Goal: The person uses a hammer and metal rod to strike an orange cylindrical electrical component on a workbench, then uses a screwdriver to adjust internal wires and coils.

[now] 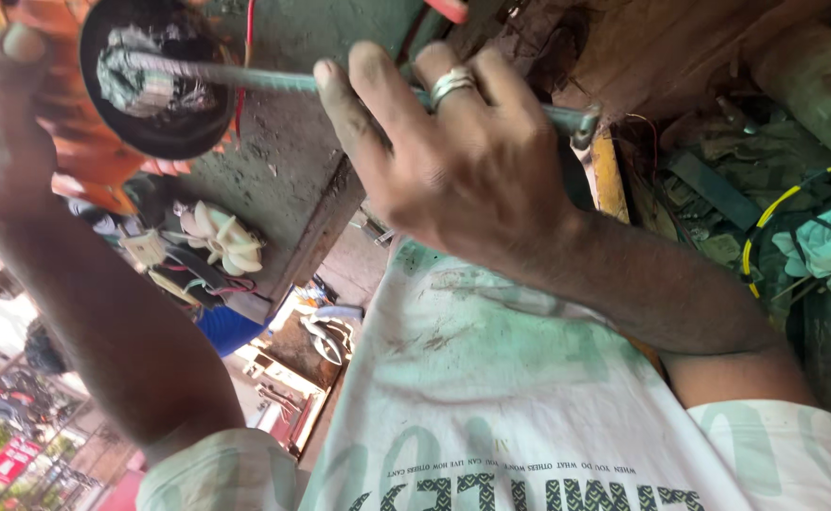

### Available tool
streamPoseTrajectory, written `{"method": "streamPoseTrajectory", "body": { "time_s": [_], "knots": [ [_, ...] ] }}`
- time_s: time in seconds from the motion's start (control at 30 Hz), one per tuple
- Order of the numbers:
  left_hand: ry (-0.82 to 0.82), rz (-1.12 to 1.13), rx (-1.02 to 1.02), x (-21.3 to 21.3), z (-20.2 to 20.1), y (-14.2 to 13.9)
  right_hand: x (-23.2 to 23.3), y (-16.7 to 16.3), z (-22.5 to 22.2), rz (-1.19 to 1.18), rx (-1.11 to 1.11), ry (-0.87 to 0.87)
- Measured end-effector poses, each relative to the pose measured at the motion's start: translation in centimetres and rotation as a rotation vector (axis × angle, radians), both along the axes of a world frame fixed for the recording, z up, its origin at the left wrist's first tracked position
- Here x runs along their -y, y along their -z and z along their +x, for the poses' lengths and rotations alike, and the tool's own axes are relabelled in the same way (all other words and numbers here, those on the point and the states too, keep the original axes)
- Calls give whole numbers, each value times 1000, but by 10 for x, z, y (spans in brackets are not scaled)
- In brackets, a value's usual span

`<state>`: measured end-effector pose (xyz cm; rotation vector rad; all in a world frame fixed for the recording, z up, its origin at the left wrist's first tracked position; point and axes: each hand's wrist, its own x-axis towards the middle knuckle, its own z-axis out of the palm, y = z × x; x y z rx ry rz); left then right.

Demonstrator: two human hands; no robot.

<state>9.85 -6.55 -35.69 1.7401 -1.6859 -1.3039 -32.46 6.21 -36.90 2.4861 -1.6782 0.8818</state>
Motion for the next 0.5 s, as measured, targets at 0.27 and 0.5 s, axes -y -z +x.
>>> {"method": "streamPoseTrajectory", "body": {
  "time_s": [0.27, 0.5],
  "knots": [
    [109, 4, 54, 0, -35, -10, 5, 6, -12, 138, 133, -37],
    [399, -472, 520, 10, -75, -16, 11, 19, -3, 202, 271, -24]
  ]
}}
